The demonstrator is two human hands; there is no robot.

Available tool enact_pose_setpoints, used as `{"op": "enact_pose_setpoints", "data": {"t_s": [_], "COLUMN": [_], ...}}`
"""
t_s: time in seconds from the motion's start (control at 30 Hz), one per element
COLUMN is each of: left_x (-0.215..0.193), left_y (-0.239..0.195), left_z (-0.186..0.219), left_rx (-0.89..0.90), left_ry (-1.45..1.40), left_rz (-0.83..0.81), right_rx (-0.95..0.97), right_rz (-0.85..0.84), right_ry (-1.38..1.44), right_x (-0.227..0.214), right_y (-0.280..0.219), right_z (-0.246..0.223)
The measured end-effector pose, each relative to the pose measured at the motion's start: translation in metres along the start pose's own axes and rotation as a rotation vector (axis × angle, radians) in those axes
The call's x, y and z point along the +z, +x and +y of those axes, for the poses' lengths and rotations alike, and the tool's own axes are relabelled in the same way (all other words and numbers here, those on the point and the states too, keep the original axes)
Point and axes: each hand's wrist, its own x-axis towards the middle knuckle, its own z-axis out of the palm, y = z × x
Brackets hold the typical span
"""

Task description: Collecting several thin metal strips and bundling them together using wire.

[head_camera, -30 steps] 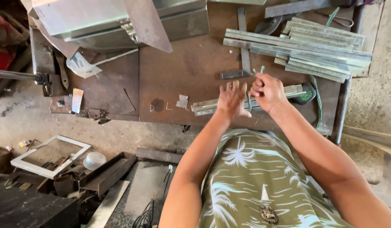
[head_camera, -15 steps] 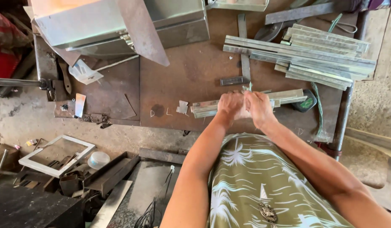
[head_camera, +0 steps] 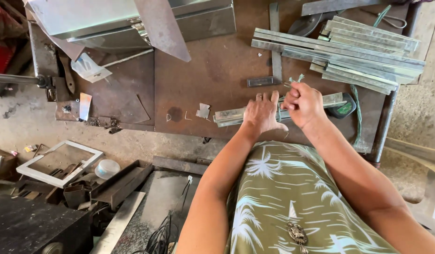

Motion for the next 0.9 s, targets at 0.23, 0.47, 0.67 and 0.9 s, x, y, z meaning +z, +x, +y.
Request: {"op": "enact_pose_setpoints", "data": {"t_s": [0.23,0.47,0.67,0.9], "left_x": [0.018,0.019,0.013,-0.013], "left_y": [-0.001,0.006,0.025,0.031], "left_z": [-0.007,-0.011,-0.013,-0.005], "left_rx": [-0.028,-0.086,-0.071,-0.119], "left_ry": [0.014,-0.072,-0.03,-0.015], "left_rz": [-0.009,0.03,-0.078,-0.24], "right_rx": [0.016,-0.104,-0.117,-0.117], "right_rz": [-0.035,-0.011,-0.044,0.006], "right_ry": [0.057,0.019,-0.1,0.026], "right_x": [0.005,0.019,0.005,-0.002], "right_y": [-0.01,-0.026,-0.02,-0.014], "right_z": [0.011,0.033,0.043,0.04]}}
